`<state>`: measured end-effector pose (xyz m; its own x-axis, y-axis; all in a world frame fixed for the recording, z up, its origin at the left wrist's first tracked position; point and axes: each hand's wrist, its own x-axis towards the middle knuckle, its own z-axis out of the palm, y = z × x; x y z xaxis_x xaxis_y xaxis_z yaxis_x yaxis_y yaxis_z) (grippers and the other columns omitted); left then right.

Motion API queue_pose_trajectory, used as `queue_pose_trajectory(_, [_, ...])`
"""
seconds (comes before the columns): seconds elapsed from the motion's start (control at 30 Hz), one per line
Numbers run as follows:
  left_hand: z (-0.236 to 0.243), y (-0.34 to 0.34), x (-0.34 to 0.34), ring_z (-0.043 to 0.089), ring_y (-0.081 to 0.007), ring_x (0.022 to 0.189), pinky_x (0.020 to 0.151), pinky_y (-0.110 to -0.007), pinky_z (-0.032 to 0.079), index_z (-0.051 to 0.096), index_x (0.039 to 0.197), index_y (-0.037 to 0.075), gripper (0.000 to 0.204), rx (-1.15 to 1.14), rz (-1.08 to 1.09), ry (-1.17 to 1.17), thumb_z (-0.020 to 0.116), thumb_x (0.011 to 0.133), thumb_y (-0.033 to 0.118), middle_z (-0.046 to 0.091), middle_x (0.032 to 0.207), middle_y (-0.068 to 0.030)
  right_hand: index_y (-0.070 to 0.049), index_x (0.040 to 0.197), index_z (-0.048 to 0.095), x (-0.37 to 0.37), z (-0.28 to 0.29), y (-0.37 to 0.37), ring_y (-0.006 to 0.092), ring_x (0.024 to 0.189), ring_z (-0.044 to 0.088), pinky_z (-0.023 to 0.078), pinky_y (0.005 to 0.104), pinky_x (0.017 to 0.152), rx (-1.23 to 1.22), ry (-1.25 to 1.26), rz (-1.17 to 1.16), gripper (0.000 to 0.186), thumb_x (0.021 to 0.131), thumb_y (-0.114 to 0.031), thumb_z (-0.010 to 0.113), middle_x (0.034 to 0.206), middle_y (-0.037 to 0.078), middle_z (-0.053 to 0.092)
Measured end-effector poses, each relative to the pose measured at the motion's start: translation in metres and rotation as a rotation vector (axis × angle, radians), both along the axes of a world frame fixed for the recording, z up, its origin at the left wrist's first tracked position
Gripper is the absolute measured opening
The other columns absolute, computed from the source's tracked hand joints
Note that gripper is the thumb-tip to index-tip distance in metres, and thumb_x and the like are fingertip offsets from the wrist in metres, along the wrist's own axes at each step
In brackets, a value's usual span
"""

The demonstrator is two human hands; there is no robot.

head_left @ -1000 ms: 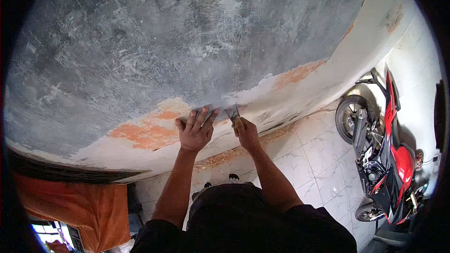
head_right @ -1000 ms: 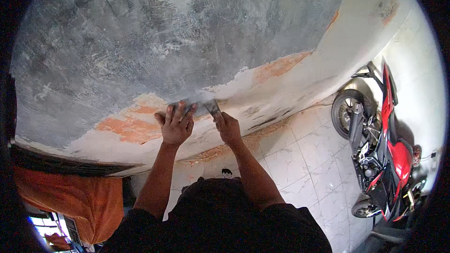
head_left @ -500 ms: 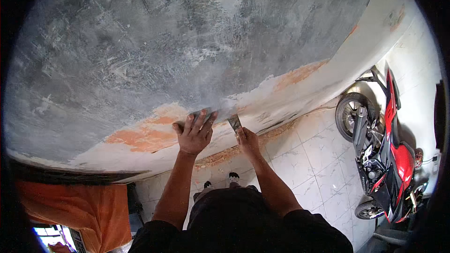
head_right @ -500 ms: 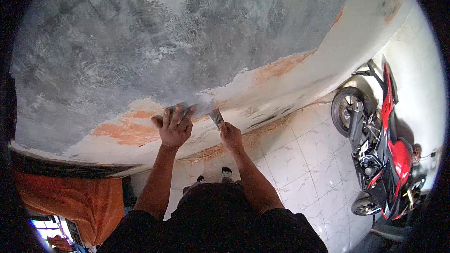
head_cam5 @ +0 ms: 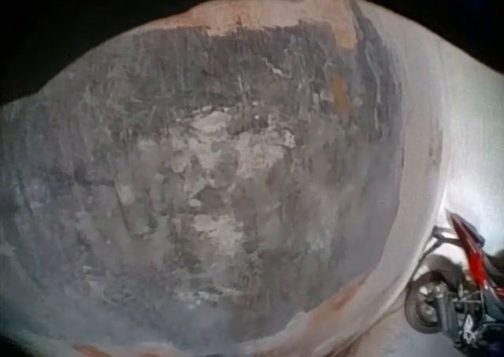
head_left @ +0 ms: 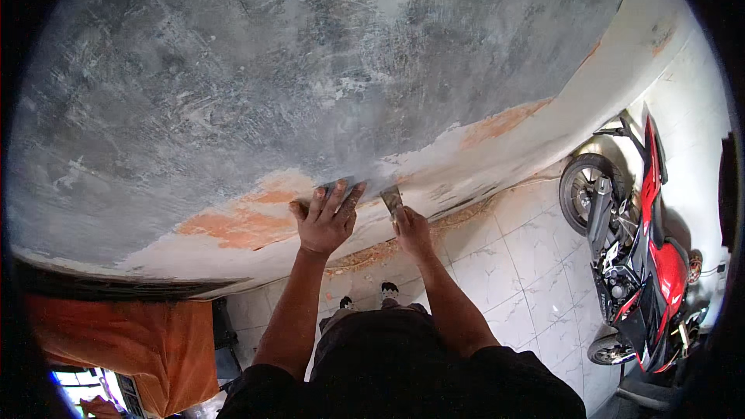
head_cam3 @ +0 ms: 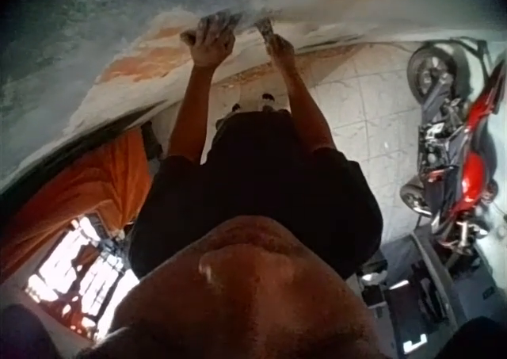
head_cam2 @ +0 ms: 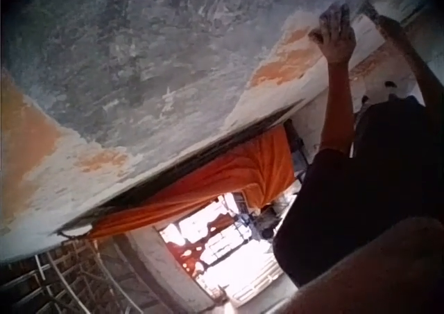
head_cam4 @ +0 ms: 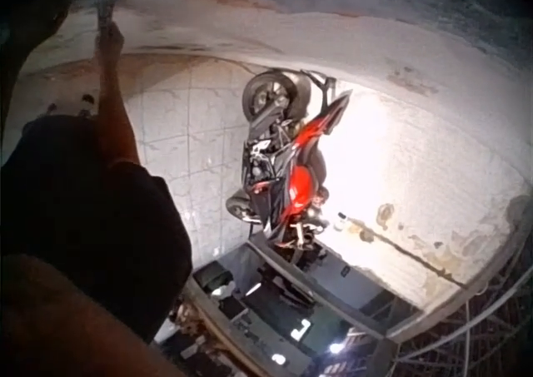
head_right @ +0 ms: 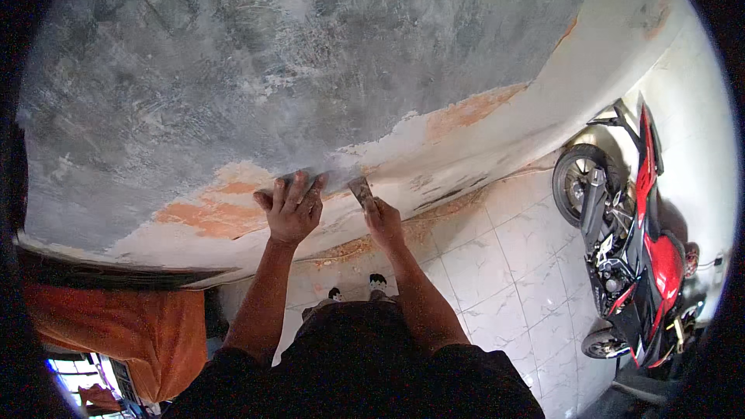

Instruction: The recorder uses a hand scraper to remove old paint or coating from a concrete wall.

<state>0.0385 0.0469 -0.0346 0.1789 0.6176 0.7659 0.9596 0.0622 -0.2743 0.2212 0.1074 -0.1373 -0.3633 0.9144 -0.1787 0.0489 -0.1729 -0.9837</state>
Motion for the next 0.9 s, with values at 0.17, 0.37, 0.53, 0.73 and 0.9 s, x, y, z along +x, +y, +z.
queue_pose_trajectory(0.17, [-0.005, -0.003, -0.004, 0.013, -0.0203, 0.139, 0.108, -0.052, -0.001, 0.050, 0.128, 0.038, 0.046, -0.043, -0.008, -0.024, 0.052, 0.084, 0.028, 0.027, 0.147, 0.0054, -0.003, 0.076, 0.054, -0.006, 0.062, 0.007, 0.0068, 0.051, 0.039, 0.032, 0.0235, 0.047, 0.145, 0.144, 0.014, 0.036, 0.096, -0.032, 0.045, 0.057, -0.002, 0.045])
queue_pose_trajectory(0.37, [0.004, 0.001, -0.001, 0.015, -0.0197, 0.138, 0.107, -0.053, 0.003, 0.050, 0.128, 0.038, 0.047, -0.020, -0.017, -0.019, 0.054, 0.083, 0.028, 0.028, 0.147, 0.0064, -0.002, 0.075, 0.055, 0.002, 0.027, 0.001, 0.0068, 0.051, 0.040, 0.034, 0.0241, 0.048, -0.042, 0.016, -0.060, 0.038, 0.096, -0.031, 0.044, 0.056, -0.001, 0.045])
queue_pose_trajectory(0.53, [0.003, -0.001, -0.001, 0.017, -0.0193, 0.138, 0.106, -0.053, 0.005, 0.050, 0.128, 0.038, 0.047, -0.023, -0.006, -0.019, 0.054, 0.082, 0.028, 0.029, 0.146, 0.0071, -0.002, 0.073, 0.053, -0.008, 0.071, 0.008, 0.0088, 0.050, 0.041, 0.036, 0.0257, 0.049, 0.198, 0.102, -0.051, 0.040, 0.095, -0.034, 0.045, 0.056, 0.002, 0.047])
queue_pose_trajectory(0.73, [-0.001, -0.005, -0.002, 0.016, -0.0198, 0.138, 0.104, -0.054, 0.008, 0.049, 0.129, 0.038, 0.048, -0.055, -0.001, -0.030, 0.054, 0.082, 0.028, 0.030, 0.146, 0.0064, -0.002, 0.073, 0.054, 0.010, -0.006, -0.017, 0.0101, 0.047, 0.044, 0.036, 0.0272, 0.046, -0.004, -0.074, -0.027, 0.043, 0.093, -0.040, 0.047, 0.056, 0.003, 0.050])
queue_pose_trajectory(0.9, [-0.002, -0.001, -0.001, 0.013, -0.0209, 0.139, 0.106, -0.056, -0.001, 0.048, 0.130, 0.038, 0.048, -0.056, -0.019, -0.042, 0.052, 0.083, 0.029, 0.028, 0.147, 0.0056, -0.004, 0.074, 0.054, 0.000, 0.000, 0.004, 0.0150, 0.050, 0.047, 0.037, 0.0305, 0.044, 0.563, -0.159, -0.109, 0.038, 0.094, -0.035, 0.046, 0.055, 0.006, 0.048])
